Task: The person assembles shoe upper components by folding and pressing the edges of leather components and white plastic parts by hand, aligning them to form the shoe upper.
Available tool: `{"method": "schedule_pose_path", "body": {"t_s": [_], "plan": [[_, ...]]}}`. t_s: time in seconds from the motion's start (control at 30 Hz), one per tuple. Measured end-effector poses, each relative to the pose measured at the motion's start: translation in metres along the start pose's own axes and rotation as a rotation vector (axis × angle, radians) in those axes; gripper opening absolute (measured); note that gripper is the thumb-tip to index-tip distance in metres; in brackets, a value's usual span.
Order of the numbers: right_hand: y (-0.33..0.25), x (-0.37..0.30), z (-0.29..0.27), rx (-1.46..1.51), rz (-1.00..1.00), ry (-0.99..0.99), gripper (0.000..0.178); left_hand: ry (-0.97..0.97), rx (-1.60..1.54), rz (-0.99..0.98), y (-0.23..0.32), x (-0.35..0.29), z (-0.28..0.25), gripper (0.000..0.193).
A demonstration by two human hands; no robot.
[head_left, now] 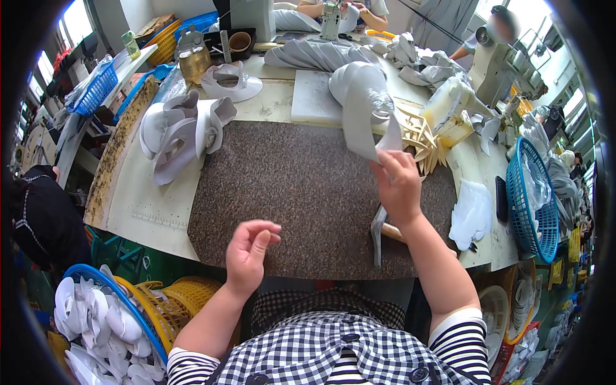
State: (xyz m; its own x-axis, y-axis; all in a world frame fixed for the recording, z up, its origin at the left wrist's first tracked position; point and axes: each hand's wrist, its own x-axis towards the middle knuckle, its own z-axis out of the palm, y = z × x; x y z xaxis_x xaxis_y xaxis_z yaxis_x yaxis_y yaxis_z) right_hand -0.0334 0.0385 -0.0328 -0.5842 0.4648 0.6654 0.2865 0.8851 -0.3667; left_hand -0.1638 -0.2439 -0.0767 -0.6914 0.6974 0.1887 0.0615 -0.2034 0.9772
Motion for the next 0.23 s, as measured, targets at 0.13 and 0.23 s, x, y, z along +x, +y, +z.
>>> {"method": "schedule_pose_path", "body": {"t_s": [0.13,0.23], "plan": [[0.046,0.039,0.023,-0.256,0.072,0.017,0.032,-0.096,0.556,0.381,-0.011,-0.006,0.007,0.008],[0.061,0.064,0.048,-0.357,0.053,0.011,0.035,-0.134,0.683,0.444,-0.012,-0.001,0.009,0.013]]}}
